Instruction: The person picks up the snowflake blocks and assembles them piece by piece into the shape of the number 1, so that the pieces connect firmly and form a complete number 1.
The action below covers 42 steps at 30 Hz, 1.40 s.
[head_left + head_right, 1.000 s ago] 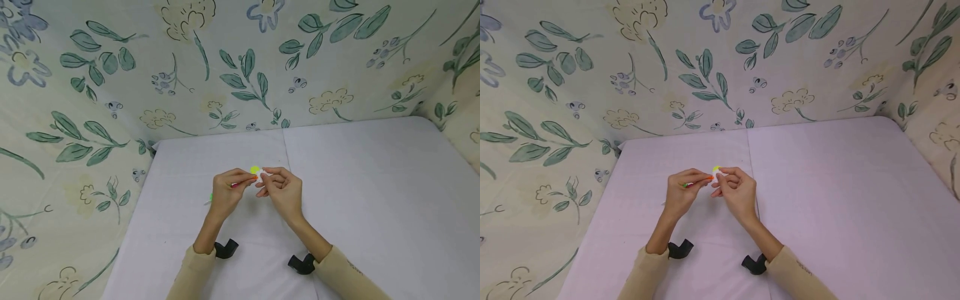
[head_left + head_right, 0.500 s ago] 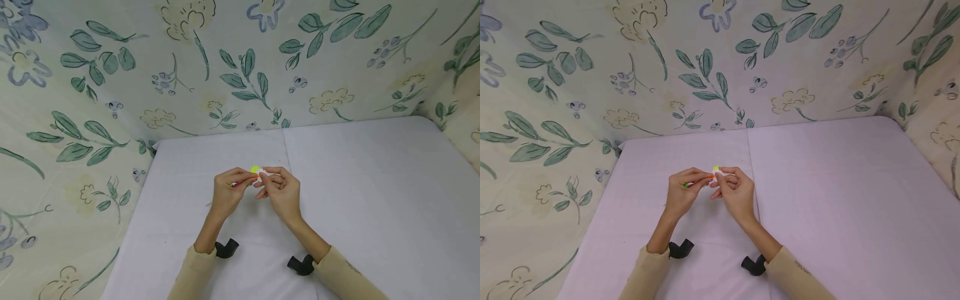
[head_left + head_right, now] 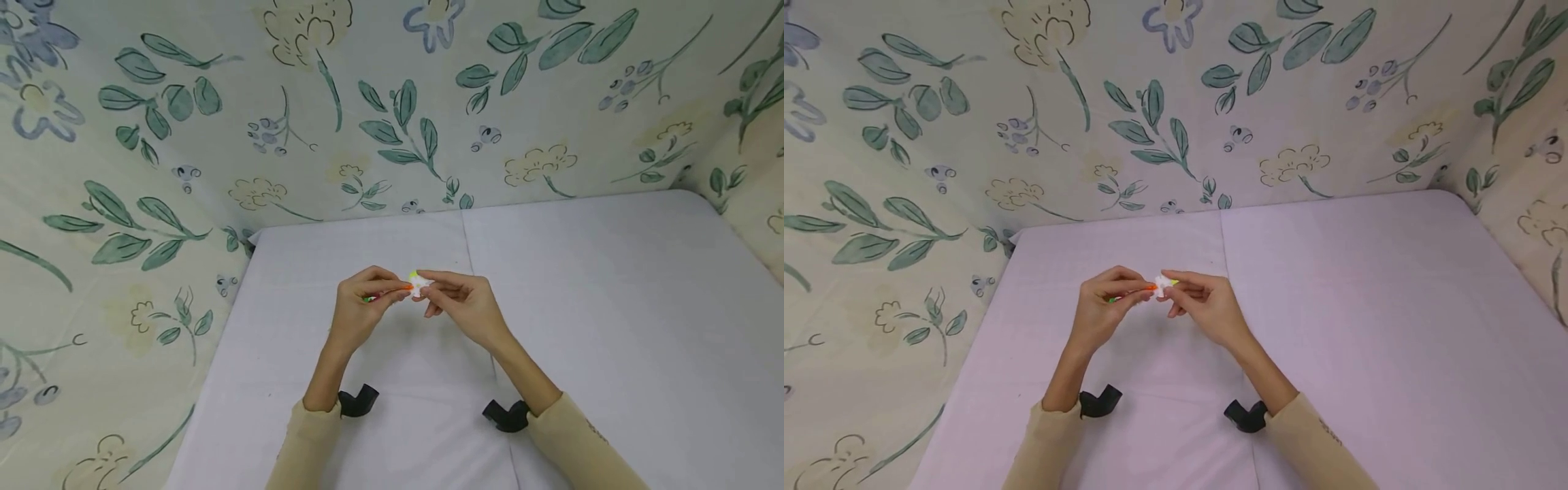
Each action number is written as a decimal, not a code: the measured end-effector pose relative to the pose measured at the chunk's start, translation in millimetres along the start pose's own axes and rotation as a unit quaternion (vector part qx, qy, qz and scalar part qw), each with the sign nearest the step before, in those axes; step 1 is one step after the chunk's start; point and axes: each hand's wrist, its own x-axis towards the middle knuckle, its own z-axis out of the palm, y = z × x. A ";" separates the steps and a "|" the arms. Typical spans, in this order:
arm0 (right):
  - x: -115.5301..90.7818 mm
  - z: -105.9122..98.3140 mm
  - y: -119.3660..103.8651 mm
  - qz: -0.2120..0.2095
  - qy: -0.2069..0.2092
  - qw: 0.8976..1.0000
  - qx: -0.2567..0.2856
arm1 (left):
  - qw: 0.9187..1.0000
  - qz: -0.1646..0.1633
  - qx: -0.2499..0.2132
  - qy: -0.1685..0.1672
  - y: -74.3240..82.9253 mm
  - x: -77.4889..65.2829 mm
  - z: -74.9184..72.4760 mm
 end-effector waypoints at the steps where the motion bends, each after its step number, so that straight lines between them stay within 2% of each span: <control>1: 0.0 -2.6 -1.0 0.007 -0.008 1.000 -0.001 | 1.000 0.002 0.002 -0.003 -0.3 0.0 0.5; 10: 1.4 -8.1 -4.9 0.030 -0.027 0.999 0.007 | 0.999 0.038 -0.004 -0.016 -0.4 0.2 4.9; 15: 3.0 -10.2 -7.2 0.047 -0.037 0.998 0.004 | 0.999 0.040 -0.011 -0.023 -1.9 -1.2 5.7; 21: 3.0 -9.2 -1.2 0.059 -0.042 0.997 0.017 | 0.999 0.035 0.005 -0.021 -3.0 -3.0 8.0; 31: 0.6 -3.1 3.8 0.034 -0.022 0.998 0.042 | 0.999 0.033 0.004 -0.013 -3.8 -0.2 6.2; 42: 3.0 -3.3 10.4 0.027 -0.029 0.998 0.043 | 0.999 0.033 0.006 -0.015 -2.8 0.7 5.2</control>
